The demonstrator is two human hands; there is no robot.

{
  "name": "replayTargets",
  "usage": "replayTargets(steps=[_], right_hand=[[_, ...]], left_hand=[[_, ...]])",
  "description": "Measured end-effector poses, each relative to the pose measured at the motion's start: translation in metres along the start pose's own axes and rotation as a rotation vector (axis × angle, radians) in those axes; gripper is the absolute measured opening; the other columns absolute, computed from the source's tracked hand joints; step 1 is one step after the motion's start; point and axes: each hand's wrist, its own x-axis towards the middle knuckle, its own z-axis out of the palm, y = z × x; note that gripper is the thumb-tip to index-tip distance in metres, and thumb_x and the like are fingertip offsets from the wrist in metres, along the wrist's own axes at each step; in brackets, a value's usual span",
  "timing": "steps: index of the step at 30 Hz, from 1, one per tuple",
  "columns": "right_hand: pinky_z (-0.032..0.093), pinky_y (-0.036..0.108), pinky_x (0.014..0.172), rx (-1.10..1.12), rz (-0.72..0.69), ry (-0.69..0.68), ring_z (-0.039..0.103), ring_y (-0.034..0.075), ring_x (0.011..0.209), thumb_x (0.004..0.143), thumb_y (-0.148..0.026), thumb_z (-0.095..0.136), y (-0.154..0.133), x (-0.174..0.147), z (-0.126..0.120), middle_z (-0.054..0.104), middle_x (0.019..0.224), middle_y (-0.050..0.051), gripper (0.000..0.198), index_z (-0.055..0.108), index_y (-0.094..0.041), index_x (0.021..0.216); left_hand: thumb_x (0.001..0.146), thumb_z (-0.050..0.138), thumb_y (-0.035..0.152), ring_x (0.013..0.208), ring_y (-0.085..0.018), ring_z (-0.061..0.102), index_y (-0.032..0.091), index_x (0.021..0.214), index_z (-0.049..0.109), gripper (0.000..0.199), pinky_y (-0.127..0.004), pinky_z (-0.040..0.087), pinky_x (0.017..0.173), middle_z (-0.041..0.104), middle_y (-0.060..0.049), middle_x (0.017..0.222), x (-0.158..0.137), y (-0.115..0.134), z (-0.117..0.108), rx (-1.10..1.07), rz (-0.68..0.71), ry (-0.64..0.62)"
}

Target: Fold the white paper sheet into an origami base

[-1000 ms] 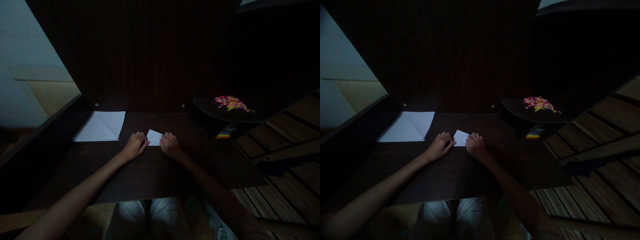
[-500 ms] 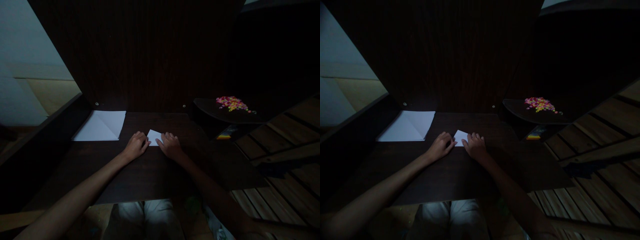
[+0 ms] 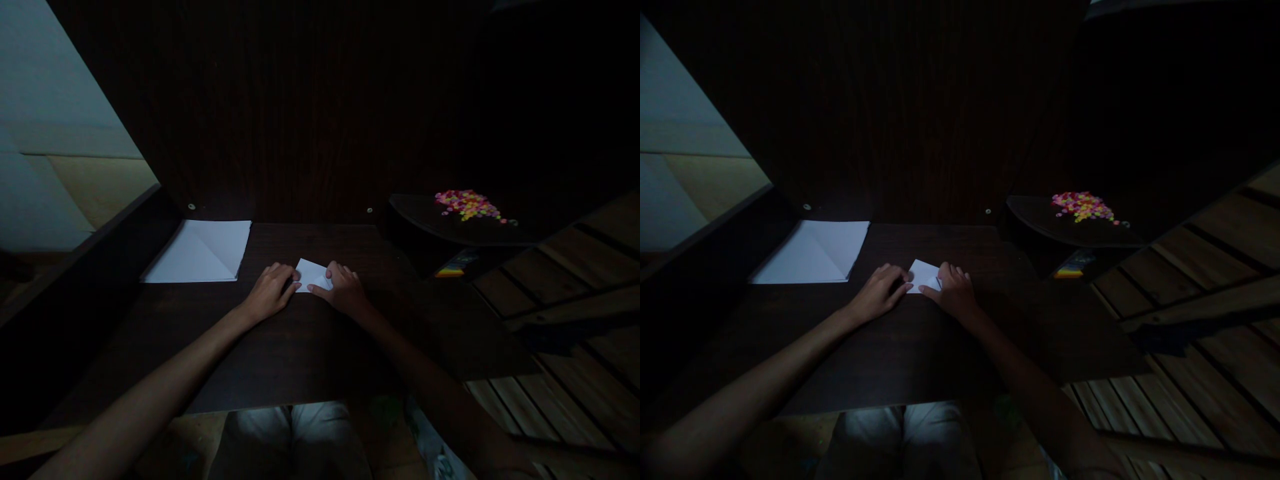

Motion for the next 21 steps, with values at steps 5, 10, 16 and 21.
replayTargets(steps=[5, 10, 16, 21], right_hand=[[0.033, 0.027, 0.069, 0.186, 0.048, -0.074, 0.052, 0.017, 0.072, 0.076, -0.037, 0.070, 0.010, 0.006, -0.006, 0.056, 0.078, -0.003, 0.031, 0.043, -0.023, 0.084], [0.032, 0.027, 0.067, 0.250, -0.015, -0.111, 0.049, 0.015, 0.069, 0.080, -0.033, 0.064, 0.018, 0.010, -0.007, 0.051, 0.071, -0.005, 0.023, 0.044, -0.023, 0.076], [0.033, 0.026, 0.066, 0.219, -0.078, -0.129, 0.049, 0.014, 0.070, 0.084, -0.031, 0.061, 0.021, 0.010, -0.009, 0.052, 0.073, -0.003, 0.021, 0.048, -0.021, 0.071], [0.037, 0.026, 0.069, 0.194, -0.154, -0.107, 0.051, 0.015, 0.073, 0.088, -0.030, 0.058, 0.024, 0.007, -0.010, 0.055, 0.077, -0.001, 0.019, 0.051, -0.021, 0.073]], left_hand=[[0.096, 0.043, 0.026, 0.093, -0.023, 0.053, 0.021, 0.095, 0.058, 0.016, -0.037, 0.039, 0.083, 0.063, -0.007, 0.098, -0.003, -0.005, -0.005, 0.002, 0.040, -0.045], [0.096, 0.042, 0.022, 0.099, -0.023, 0.055, 0.023, 0.104, 0.062, 0.022, -0.039, 0.040, 0.090, 0.064, -0.007, 0.102, -0.006, -0.013, -0.010, -0.077, 0.096, -0.093], [0.096, 0.042, 0.019, 0.105, -0.022, 0.055, 0.024, 0.114, 0.062, 0.027, -0.039, 0.040, 0.095, 0.065, -0.007, 0.109, -0.008, -0.019, -0.015, -0.129, 0.144, -0.137], [0.094, 0.042, 0.014, 0.106, -0.023, 0.054, 0.027, 0.123, 0.060, 0.037, -0.040, 0.041, 0.096, 0.063, -0.007, 0.113, -0.009, -0.016, -0.018, -0.074, 0.172, -0.182]])
